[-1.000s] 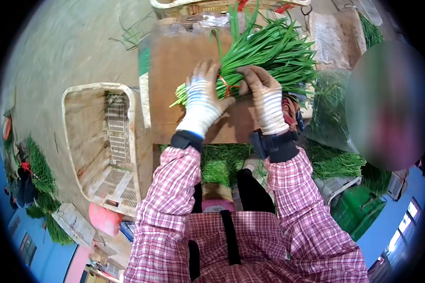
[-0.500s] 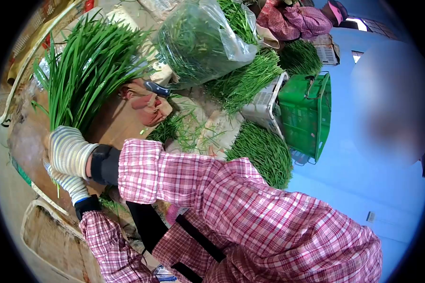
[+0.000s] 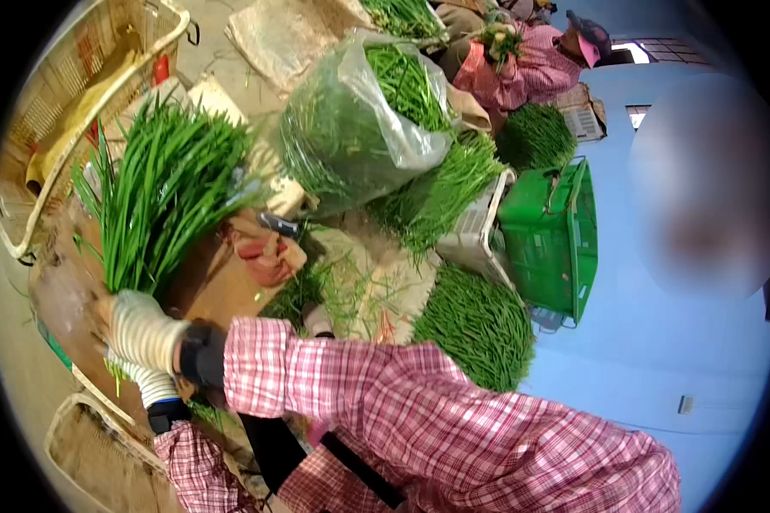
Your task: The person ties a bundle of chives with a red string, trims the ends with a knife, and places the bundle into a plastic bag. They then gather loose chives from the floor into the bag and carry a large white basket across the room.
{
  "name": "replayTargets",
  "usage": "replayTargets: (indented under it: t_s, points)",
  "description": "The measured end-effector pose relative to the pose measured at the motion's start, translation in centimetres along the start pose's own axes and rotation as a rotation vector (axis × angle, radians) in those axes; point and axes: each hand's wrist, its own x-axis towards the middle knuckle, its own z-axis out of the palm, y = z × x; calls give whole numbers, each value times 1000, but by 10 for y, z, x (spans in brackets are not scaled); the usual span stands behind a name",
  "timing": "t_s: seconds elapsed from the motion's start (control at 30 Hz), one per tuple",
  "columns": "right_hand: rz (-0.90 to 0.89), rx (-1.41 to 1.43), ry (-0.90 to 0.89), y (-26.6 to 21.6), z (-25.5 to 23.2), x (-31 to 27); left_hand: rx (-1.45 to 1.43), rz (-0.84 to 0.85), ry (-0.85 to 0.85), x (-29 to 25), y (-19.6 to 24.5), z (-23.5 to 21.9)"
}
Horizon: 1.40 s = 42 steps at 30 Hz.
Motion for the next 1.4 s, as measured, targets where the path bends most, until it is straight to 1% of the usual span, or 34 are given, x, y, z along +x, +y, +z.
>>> replayTargets:
  t_s: [0.03, 0.13, 0.23, 0.27, 0.37, 0.4, 0.43, 0.47, 0.5, 0.53, 0.57, 0.6, 0.63, 0.67, 0.7, 0.77, 0.8, 0.83, 0.87, 0.9, 0.93, 0.97, 1.0, 1.03, 1.07, 1.1, 1.17, 1.2, 1.23, 1.27, 1.3, 1.33, 1.37, 1.4]
  points:
    - [-161, -679, -26, 5, 1, 1, 235, 59, 4, -4, 9, 4]
    - [-330, -1841, -70, -10, 40, -15, 1002, 189, -26, -10, 35, 17]
    - [-522, -2949, -64, -38, 60, -44, 1421, 276, -66, -10, 55, 27]
    - [-778, -2772, -156, -46, 53, -52, 1496, 304, -78, -8, 63, 31]
    - [-577, -2582, 45, -44, 62, -66, 1620, 366, -119, -6, 86, 33]
    - [-570, -2486, -64, -43, 61, -76, 1712, 404, -132, 22, 14, 14]
    - [-564, -2394, -174, -44, 62, -90, 1550, 373, -111, 18, 41, 19]
    - [-564, -2388, -323, -48, 64, -110, 1432, 121, -328, 22, 73, 21]
    - [-523, -2412, -218, -47, 80, -147, 1362, 51, -411, 10, 121, 25]
    - [-560, -2514, -226, -57, 94, -188, 1290, -26, -487, -1, 168, 30]
    - [-571, -2562, -55, -78, 97, -218, 1238, 81, -558, -17, 206, 22]
    - [-641, -2654, 110, -109, 98, -249, 1268, 94, -574, -29, 229, 22]
    - [-695, -2560, 270, -102, 126, -305, 1309, 112, -596, -37, 248, 19]
    - [-761, -2315, 398, -146, 112, -331, 1125, 253, -499, -45, 245, 18]
    - [-995, -2414, 193, -162, 101, -339, 788, 196, -522, -60, 264, 30]
    - [-854, -1913, 514, -244, 120, -411, 110, 62, -543, -93, 300, 64]
    - [-873, -1811, 610, -278, 134, -424, -34, 154, -558, -94, 280, 89]
    - [-886, -1708, 702, -306, 153, -432, -106, 30, -623, -111, 308, 117]
    - [-982, -1685, 709, -330, 176, -440, -271, -65, -672, -135, 335, 148]
    - [-1072, -1660, 717, -356, 201, -444, -263, -113, -800, -140, 335, 179]
    - [-1161, -1645, 676, -392, 226, -443, -158, -194, -855, -146, 340, 211]
    - [-1250, -1618, 639, -428, 248, -440, -121, -174, -897, -152, 336, 248]
    - [-1294, -1547, 701, -442, 288, -433, -85, -152, -938, -159, 332, 285]
    - [-1319, -1535, 652, -430, 327, -434, -36, -65, -1001, -162, 331, 323]
    - [-1168, -1418, 628, -438, 353, -428, 8, 25, -1057, -165, 330, 361]
    - [-1025, -1294, 597, -445, 378, -419, -417, -546, -678, -181, 371, 409]
    - [-639, -1185, 459, -439, 404, -389, -281, -521, -682, -183, 370, 482]
    - [-505, -929, 196, -478, 381, -344, -115, -402, -743, -196, 367, 502]
    - [-538, -986, 161, -475, 384, -328, 61, -286, -806, -215, 369, 515]
    - [-573, -1041, 126, -472, 388, -312, 147, -239, -1025, -231, 359, 520]
    - [-763, -1434, 315, -434, 421, -330, 453, 142, -1094, -245, 385, 517]
    - [-790, -1119, 374, -446, 415, -322, 709, 189, -1170, -237, 406, 519]
    - [-905, -1534, 177, -476, 384, -314, 969, 240, -1241, -221, 429, 521]
    - [-1102, -1870, -36, -505, 353, -307, 1012, 462, -1101, -208, 457, 522]
